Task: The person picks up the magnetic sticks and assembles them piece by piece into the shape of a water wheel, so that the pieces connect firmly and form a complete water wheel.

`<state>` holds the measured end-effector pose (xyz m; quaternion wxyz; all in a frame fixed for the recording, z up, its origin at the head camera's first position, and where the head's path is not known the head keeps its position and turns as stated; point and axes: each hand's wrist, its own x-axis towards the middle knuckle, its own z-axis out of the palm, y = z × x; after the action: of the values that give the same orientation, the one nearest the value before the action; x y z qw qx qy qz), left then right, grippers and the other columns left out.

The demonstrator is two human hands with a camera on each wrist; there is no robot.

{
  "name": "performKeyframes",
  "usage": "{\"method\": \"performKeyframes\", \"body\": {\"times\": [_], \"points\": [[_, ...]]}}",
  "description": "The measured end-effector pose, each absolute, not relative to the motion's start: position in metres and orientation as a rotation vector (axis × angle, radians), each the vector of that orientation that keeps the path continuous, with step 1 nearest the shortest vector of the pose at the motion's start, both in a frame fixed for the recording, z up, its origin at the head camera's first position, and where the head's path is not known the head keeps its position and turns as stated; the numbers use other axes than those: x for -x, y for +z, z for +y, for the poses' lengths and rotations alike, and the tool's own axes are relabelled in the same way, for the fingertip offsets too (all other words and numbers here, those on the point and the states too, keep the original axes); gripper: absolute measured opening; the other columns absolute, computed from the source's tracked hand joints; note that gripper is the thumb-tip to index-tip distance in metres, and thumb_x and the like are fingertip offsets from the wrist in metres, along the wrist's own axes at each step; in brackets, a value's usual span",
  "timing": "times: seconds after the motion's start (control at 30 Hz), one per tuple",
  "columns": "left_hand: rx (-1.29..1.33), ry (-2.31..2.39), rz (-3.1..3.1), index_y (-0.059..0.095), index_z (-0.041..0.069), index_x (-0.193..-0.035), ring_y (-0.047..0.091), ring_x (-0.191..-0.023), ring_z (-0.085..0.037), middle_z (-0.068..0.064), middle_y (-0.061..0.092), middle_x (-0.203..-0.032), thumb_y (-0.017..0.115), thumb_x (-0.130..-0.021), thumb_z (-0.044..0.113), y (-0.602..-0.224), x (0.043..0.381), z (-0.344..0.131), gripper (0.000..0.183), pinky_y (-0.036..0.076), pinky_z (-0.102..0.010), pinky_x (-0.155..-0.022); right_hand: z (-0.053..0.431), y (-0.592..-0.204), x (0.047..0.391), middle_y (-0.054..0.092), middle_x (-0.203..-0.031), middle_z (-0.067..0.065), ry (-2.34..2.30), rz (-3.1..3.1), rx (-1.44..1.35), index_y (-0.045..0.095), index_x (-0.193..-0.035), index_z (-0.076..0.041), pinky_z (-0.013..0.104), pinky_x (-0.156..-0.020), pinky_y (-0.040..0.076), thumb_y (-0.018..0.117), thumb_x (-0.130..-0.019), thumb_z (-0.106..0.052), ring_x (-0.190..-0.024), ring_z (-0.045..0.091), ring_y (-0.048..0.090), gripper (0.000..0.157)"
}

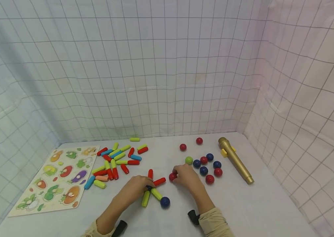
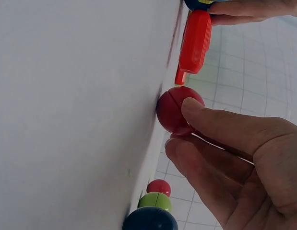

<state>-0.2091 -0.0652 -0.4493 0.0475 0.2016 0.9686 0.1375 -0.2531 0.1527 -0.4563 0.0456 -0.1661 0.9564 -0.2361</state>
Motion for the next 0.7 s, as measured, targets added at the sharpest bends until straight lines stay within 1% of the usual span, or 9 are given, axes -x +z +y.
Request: {"method": "performKeyframes", "body": {"times": [0.13, 0.3, 0.43, 0.57, 0.7], "points": [[-0.614, 0.415, 2.950, 0.079, 0.018, -0.100, 0.062, -0.084, -0.013, 0.002, 0.075, -0.098, 0.070, -0.086, 0.003, -0.4508, 0.2088, -0.0635, 0.022, 0.056, -0.036, -0.088, 0.1502, -0.4574, 0.2524, 0.071, -0.097, 0.004, -0.776, 2.864, 0.546, 0.072, -0.101, -0.010, 0.037, -0.083, 0.056, 0.079, -0.077, -0.010, -0.088, 0.017, 0.062, 0.024], [-0.611, 0.386, 2.958, 0.079, 0.018, -0.100, 0.062, -0.083, -0.014, 0.002, 0.075, -0.097, 0.073, -0.084, 0.004, -0.4510, 0.2079, -0.0620, 0.022, 0.056, -0.036, -0.087, 0.1513, -0.4590, 0.2518, 0.070, -0.094, 0.002, -0.855, 2.782, 0.561, 0.072, -0.101, -0.011, 0.032, -0.076, 0.055, 0.079, -0.077, -0.010, -0.085, 0.015, 0.060, 0.025], [-0.621, 0.374, 2.995, 0.078, 0.015, -0.100, 0.064, -0.083, -0.014, 0.000, 0.073, -0.096, 0.074, -0.083, 0.006, -0.4491, 0.2073, -0.0609, 0.020, 0.057, -0.034, -0.084, 0.1541, -0.4581, 0.2519, 0.069, -0.092, 0.001, -0.882, 2.755, 0.561, 0.071, -0.100, -0.011, 0.030, -0.073, 0.055, 0.080, -0.076, -0.009, -0.081, 0.014, 0.059, 0.026], [-0.609, 0.412, 3.033, 0.077, 0.013, -0.101, 0.064, -0.080, -0.014, -0.001, 0.070, -0.093, 0.076, -0.083, 0.008, -0.4486, 0.2086, -0.0614, 0.019, 0.058, -0.032, -0.079, 0.1557, -0.4554, 0.2518, 0.069, -0.091, 0.001, -0.898, 2.735, 0.535, 0.071, -0.098, -0.012, 0.030, -0.073, 0.055, 0.081, -0.075, -0.009, -0.081, 0.015, 0.060, 0.025], [-0.578, 0.460, 3.005, 0.075, 0.014, -0.103, 0.060, -0.077, -0.012, -0.001, 0.067, -0.088, 0.076, -0.082, 0.012, -0.4501, 0.2105, -0.0637, 0.021, 0.057, -0.031, -0.077, 0.1568, -0.4539, 0.2511, 0.069, -0.090, 0.000, -0.890, 2.723, 0.510, 0.071, -0.096, -0.012, 0.031, -0.074, 0.055, 0.082, -0.073, -0.010, -0.081, 0.015, 0.059, 0.026]]}}
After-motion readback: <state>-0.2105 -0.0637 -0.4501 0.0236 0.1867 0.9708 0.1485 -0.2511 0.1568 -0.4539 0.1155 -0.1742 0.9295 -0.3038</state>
